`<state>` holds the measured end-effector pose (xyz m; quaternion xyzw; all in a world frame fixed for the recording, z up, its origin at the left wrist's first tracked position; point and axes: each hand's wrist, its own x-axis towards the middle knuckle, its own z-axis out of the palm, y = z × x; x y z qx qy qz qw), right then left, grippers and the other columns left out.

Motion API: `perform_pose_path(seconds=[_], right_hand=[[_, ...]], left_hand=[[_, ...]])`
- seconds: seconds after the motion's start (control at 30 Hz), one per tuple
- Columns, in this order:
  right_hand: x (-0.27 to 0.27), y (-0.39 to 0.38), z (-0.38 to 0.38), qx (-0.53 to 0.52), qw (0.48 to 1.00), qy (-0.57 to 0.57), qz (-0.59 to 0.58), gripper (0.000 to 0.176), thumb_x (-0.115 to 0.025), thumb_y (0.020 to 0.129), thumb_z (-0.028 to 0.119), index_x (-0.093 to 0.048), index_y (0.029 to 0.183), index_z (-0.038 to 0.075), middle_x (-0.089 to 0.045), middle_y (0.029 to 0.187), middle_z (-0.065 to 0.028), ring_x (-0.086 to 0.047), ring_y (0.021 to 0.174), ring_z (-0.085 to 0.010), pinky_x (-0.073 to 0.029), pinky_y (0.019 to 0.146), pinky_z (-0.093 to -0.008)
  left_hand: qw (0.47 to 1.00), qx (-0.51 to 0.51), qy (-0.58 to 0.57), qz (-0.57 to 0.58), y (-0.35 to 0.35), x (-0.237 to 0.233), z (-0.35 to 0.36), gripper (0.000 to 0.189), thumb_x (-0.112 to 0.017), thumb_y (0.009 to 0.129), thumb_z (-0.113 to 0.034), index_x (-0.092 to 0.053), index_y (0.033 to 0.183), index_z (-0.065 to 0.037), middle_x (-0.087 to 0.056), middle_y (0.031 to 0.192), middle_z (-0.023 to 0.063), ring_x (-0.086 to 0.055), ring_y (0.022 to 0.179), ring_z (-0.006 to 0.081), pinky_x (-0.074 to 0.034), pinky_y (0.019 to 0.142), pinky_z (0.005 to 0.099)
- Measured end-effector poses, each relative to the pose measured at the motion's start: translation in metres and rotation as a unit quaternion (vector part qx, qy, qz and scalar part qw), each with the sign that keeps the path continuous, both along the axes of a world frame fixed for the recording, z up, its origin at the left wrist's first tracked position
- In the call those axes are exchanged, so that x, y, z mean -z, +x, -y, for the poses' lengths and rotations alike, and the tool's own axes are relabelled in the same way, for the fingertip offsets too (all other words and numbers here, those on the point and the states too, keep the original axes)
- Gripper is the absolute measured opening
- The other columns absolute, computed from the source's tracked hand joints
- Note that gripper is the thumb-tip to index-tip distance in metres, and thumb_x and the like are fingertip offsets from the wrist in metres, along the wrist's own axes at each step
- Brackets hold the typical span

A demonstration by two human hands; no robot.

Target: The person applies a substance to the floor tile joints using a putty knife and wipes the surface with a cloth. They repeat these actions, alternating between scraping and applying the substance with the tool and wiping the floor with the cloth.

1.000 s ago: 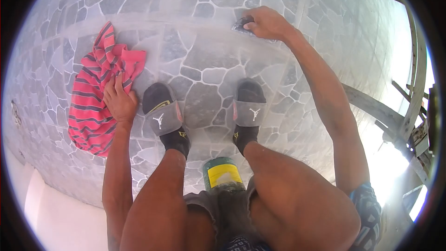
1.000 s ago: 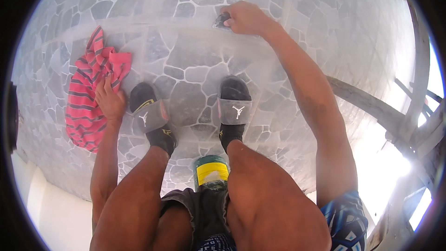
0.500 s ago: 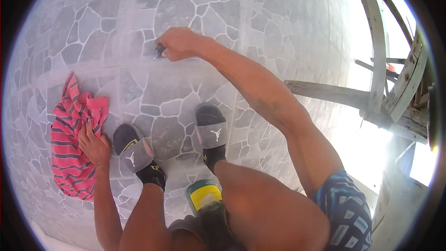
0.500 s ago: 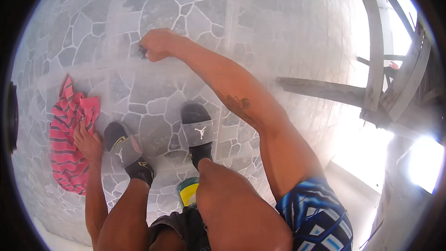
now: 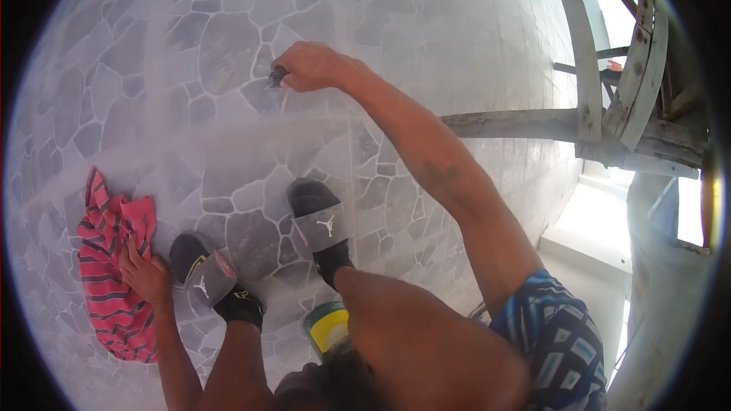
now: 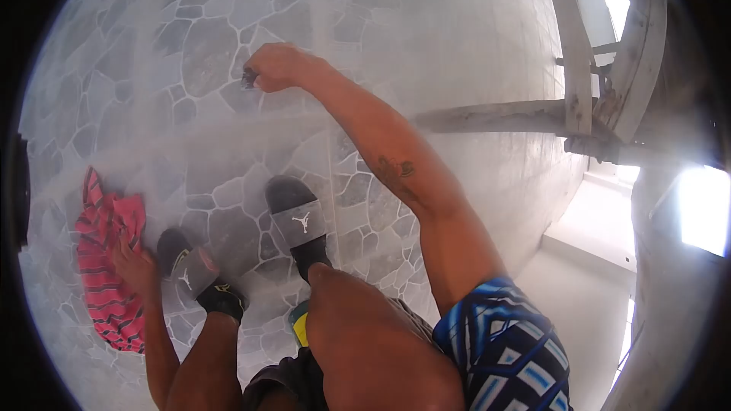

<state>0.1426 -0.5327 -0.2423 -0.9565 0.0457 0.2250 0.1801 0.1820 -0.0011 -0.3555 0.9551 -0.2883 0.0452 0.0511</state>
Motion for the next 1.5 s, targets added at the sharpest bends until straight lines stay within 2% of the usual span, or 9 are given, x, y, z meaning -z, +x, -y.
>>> perform_pose_path(seconds=[0.6,0.73,0.83,0.97,1.07,1.17,1.3,1.37,1.5], right_hand=[[-0.024,-0.096,0.089,0.330,0.936,0.075,-0.099,0.026,-0.065,0.085,0.020,-0.068,0.107,0.006,-0.070,0.094,-0.0157,-0.066,0.089,-0.0306,-0.050,0.076,-0.0411],[0.011,-0.115,0.101,0.072,0.994,0.047,-0.061,0.023,-0.062,0.088,0.021,-0.068,0.104,0.006,-0.067,0.082,-0.0115,-0.066,0.077,-0.0255,-0.050,0.067,-0.0394],[-0.015,-0.098,0.103,0.325,0.933,0.087,-0.124,0.026,-0.063,0.085,0.022,-0.067,0.104,0.005,-0.068,0.089,-0.0161,-0.063,0.089,-0.0335,-0.048,0.079,-0.0431],[0.002,-0.102,0.083,0.096,0.991,0.062,-0.072,0.023,-0.066,0.087,0.022,-0.066,0.100,0.004,-0.068,0.087,-0.0159,-0.063,0.081,-0.0276,-0.048,0.077,-0.0390],[-0.011,-0.092,0.095,0.329,0.936,0.082,-0.096,0.019,-0.065,0.086,0.020,-0.067,0.099,0.005,-0.068,0.082,-0.0118,-0.062,0.076,-0.0244,-0.049,0.073,-0.0378],[0.019,-0.111,0.095,0.069,0.995,0.047,-0.046,0.021,-0.060,0.088,0.020,-0.066,0.103,0.005,-0.067,0.083,-0.0128,-0.065,0.078,-0.0271,-0.050,0.071,-0.0417],[-0.012,-0.088,0.094,0.350,0.922,0.100,-0.130,0.022,-0.065,0.086,0.020,-0.067,0.102,0.005,-0.069,0.089,-0.0160,-0.064,0.089,-0.0310,-0.048,0.081,-0.0397],[0.025,-0.104,0.074,0.123,0.988,0.078,-0.048,0.025,-0.065,0.086,0.020,-0.067,0.107,0.006,-0.070,0.092,-0.0185,-0.064,0.089,-0.0327,-0.048,0.083,-0.0415],[-0.009,-0.063,0.072,0.321,0.931,0.147,-0.096,0.028,-0.065,0.086,0.020,-0.066,0.109,0.004,-0.069,0.092,-0.0202,-0.064,0.089,-0.0338,-0.048,0.083,-0.0422]], left_hand=[[1.000,-0.005,0.021,0.004,-0.003,-0.006,0.008,0.062,-0.056,0.079,-0.017,-0.046,0.139,-0.009,-0.051,0.133,0.0167,-0.048,0.122,0.0364,-0.037,0.101,0.0486],[1.000,-0.007,0.017,0.015,-0.002,-0.003,0.007,0.062,-0.056,0.080,-0.017,-0.046,0.140,-0.009,-0.051,0.132,0.0170,-0.049,0.121,0.0367,-0.038,0.100,0.0487],[1.000,-0.001,0.011,0.018,-0.005,-0.009,0.013,0.059,-0.055,0.080,-0.016,-0.047,0.138,-0.009,-0.052,0.131,0.0171,-0.050,0.120,0.0369,-0.038,0.100,0.0487],[1.000,0.002,0.016,0.026,0.000,-0.007,0.012,0.057,-0.055,0.080,-0.016,-0.048,0.136,-0.008,-0.052,0.131,0.0169,-0.050,0.120,0.0368,-0.038,0.099,0.0486],[1.000,-0.001,0.022,0.017,-0.007,-0.007,0.007,0.057,-0.056,0.080,-0.016,-0.049,0.136,-0.008,-0.052,0.130,0.0165,-0.050,0.120,0.0367,-0.038,0.099,0.0487],[1.000,-0.008,0.013,0.014,-0.002,-0.006,0.010,0.058,-0.056,0.079,-0.016,-0.048,0.136,-0.008,-0.052,0.131,0.0163,-0.049,0.120,0.0367,-0.038,0.099,0.0488],[1.000,-0.011,0.020,0.004,-0.007,-0.007,0.008,0.060,-0.057,0.079,-0.016,-0.048,0.137,-0.010,-0.050,0.133,0.0161,-0.048,0.121,0.0367,-0.038,0.100,0.0488],[1.000,-0.015,0.020,0.010,-0.001,-0.005,0.010,0.060,-0.057,0.079,-0.016,-0.047,0.138,-0.011,-0.050,0.133,0.0160,-0.048,0.121,0.0368,-0.037,0.100,0.0491],[1.000,-0.009,0.014,0.006,-0.004,-0.003,0.008,0.061,-0.056,0.079,-0.016,-0.046,0.139,-0.011,-0.049,0.134,0.0160,-0.047,0.123,0.0369,-0.036,0.102,0.0498]])
